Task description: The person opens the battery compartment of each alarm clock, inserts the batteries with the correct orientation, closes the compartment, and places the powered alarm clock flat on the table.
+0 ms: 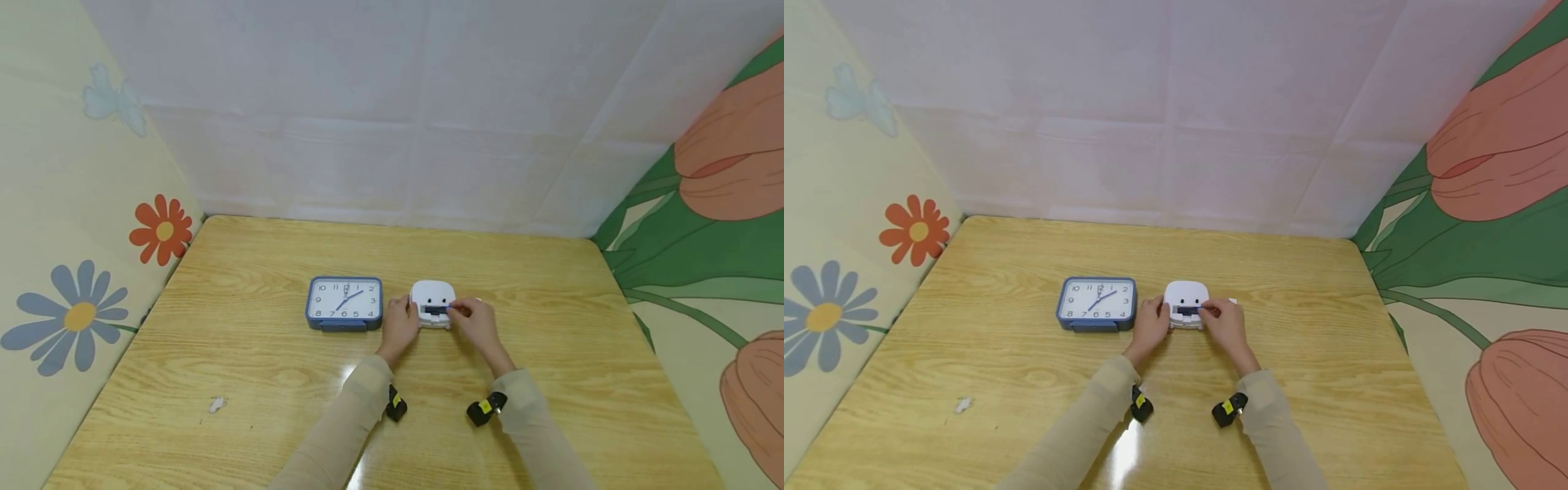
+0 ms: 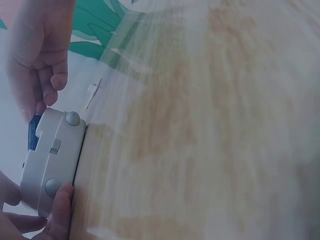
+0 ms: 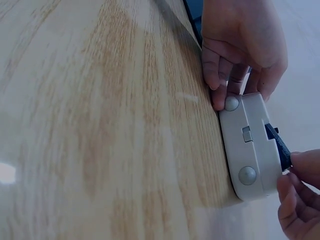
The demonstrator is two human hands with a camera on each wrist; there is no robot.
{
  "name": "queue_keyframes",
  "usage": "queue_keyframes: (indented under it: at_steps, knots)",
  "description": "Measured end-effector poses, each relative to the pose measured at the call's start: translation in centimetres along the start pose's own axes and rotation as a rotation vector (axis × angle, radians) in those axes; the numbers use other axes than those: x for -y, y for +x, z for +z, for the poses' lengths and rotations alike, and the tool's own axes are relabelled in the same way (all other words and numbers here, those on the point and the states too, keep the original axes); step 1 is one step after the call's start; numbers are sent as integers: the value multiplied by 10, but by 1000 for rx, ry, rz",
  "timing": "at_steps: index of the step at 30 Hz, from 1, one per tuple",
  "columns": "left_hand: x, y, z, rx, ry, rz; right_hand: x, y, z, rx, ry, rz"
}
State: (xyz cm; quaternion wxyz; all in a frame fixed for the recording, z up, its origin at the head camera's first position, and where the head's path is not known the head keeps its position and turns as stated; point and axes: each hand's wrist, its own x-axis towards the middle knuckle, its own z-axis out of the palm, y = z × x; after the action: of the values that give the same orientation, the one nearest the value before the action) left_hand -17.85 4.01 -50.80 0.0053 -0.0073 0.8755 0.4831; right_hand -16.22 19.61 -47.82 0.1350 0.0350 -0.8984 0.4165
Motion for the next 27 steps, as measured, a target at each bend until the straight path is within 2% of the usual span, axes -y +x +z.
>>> queue_keyframes:
  at_steps: [6,14,21,27]
  knots:
    - [0,0,1,-26,17,21,1,-2,3,-15,39,20]
    - [1,-1,1,-78,46,81,0,-2,7,-37,47,1]
    - [2,-1,0,-90,44,102,-4,-2,9,-32,6,-2]
    - [1,-1,1,-93,53,105,-5,-1,9,-44,-29,-47]
